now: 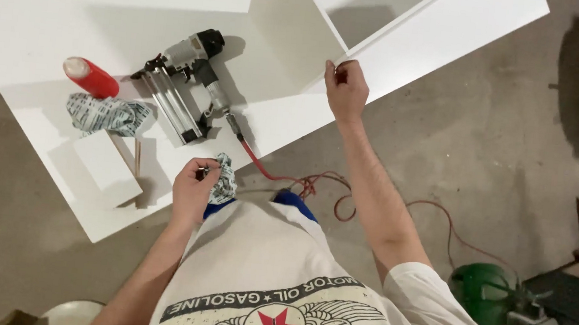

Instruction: Assembling white melamine boards into a structure using wood glue, a pneumatic nail gun, and spring clamps.

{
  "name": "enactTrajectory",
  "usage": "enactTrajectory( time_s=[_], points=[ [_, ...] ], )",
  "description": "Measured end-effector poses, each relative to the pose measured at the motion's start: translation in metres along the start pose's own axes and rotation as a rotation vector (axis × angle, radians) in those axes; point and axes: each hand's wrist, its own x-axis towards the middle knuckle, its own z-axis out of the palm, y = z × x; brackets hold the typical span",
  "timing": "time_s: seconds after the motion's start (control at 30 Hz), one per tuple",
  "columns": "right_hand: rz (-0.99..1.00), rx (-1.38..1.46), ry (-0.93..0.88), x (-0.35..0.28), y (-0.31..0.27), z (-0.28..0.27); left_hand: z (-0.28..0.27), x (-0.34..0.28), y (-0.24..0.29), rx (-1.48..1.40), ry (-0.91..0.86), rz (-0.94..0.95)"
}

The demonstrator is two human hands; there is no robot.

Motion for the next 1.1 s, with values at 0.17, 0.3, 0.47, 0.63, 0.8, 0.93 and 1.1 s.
enactTrajectory(
  time_s=[0.17, 0.3, 0.47, 0.63, 0.8, 0.93, 1.1],
  points=[
    [0.179, -0.085, -0.130, -0.048, 0.023, 0.039, -0.023, 0.015, 0.019, 0.003, -0.075, -0.010],
    [0.344, -0.177, -0.345, -0.081, 0.047, 0.071, -0.029, 0.030, 0.014, -0.056, -0.074, 0.006],
    [0.453, -0.214, -0.463, -0.101, 0.053, 0.095, -0.039, 0.033, 0.016, -0.041, -0.031, 0.003],
    [0.565, -0.256, -0.656, -0.094, 0.041, 0.098, -0.048, 0.042, 0.009, -0.027, -0.038, -0.013],
    [0.413, -0.321, -0.717, -0.093, 0.048, 0.096, -0.049, 0.051, 0.025, -0.009, -0.028, 0.028],
    [0.311, -0.312, -0.576, -0.093, 0.051, 0.090, -0.048, 0.064, 0.029, -0.001, -0.059, 0.056],
    [0.124, -0.253, -0.257, -0.050, 0.029, 0.043, -0.042, 0.084, 0.028, -0.012, -0.099, 0.095]
  ],
)
